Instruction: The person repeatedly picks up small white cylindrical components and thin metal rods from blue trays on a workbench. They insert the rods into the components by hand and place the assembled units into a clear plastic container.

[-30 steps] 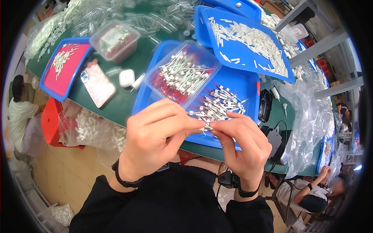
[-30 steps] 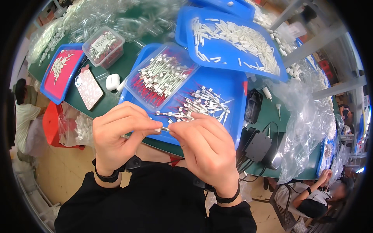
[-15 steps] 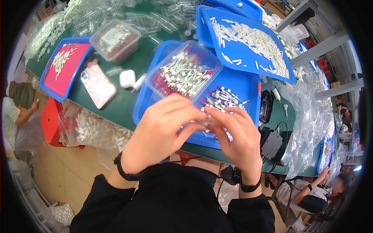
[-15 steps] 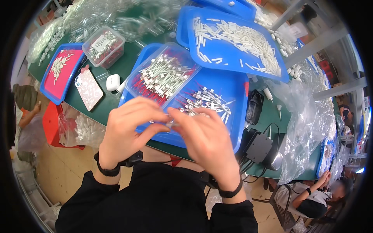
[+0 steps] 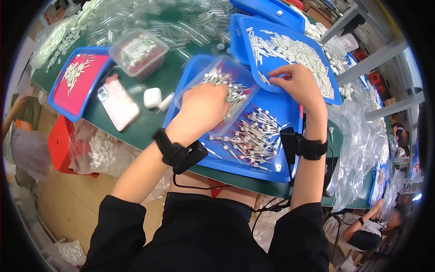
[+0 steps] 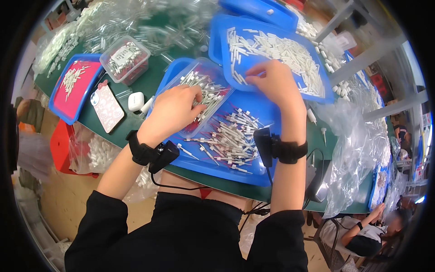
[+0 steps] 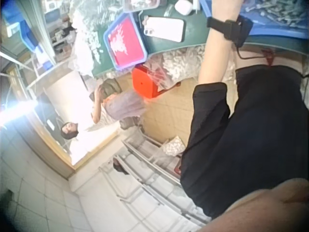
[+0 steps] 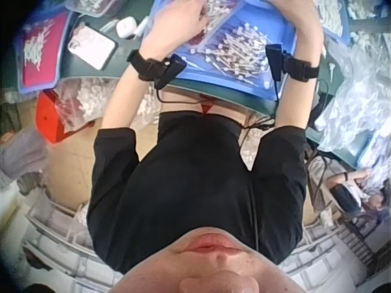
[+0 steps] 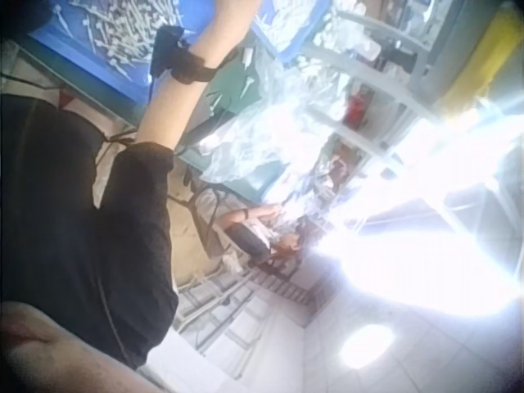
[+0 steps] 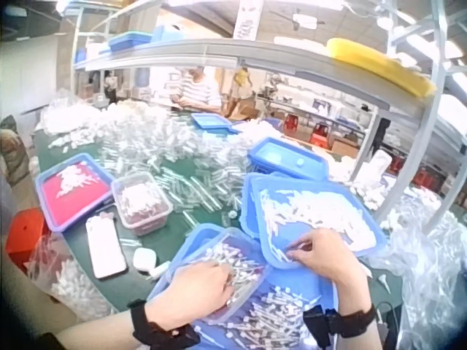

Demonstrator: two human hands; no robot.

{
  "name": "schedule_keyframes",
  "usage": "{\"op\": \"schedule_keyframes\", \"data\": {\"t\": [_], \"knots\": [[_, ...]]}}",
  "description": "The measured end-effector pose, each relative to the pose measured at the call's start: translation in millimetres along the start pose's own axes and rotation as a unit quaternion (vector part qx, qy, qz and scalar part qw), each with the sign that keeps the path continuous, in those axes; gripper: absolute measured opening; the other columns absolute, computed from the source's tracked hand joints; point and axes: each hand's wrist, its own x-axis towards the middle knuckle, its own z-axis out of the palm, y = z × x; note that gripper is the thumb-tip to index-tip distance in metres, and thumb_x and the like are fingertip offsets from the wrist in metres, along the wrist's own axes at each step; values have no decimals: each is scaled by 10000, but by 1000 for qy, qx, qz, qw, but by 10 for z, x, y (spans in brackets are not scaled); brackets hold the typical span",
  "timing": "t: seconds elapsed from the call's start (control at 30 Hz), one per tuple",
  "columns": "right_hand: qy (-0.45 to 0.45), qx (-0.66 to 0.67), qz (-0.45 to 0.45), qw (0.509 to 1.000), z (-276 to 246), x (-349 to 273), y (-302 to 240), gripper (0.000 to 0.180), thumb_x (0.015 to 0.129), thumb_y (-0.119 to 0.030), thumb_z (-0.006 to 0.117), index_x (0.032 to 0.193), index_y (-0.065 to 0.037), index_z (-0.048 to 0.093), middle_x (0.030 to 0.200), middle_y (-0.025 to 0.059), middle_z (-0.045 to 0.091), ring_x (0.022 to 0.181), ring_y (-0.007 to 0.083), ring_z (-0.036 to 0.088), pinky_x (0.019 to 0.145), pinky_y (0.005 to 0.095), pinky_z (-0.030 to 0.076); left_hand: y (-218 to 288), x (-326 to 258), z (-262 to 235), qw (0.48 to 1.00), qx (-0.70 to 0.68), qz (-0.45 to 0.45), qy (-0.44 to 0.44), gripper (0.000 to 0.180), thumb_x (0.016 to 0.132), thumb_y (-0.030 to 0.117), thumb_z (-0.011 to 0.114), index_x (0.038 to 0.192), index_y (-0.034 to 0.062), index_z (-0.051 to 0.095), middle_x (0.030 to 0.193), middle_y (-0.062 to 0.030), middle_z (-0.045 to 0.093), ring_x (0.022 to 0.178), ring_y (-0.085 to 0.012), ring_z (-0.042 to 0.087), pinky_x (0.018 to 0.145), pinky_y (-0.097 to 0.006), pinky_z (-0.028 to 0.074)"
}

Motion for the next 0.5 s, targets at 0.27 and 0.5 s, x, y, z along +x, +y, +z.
{"op": "schedule_keyframes", "data": {"t": [0.27,0.5], "knots": [[7,-57,-12,998,141,156,102,157,693,-54,703,843,-13,726,765,142,692,697,230,668,663,310,514,-4,9,-14,998,21,-30,47,94,729,111,615,748,19,611,785,-132,618,781,-316,618,694,-410,492],[52,-48,-22,997,137,148,333,201,698,-43,695,897,-26,724,779,149,692,698,247,669,658,328,514,-30,-133,-121,988,-67,36,134,94,802,64,596,855,-6,559,807,-140,619,761,-290,625,683,-364,500]]}}
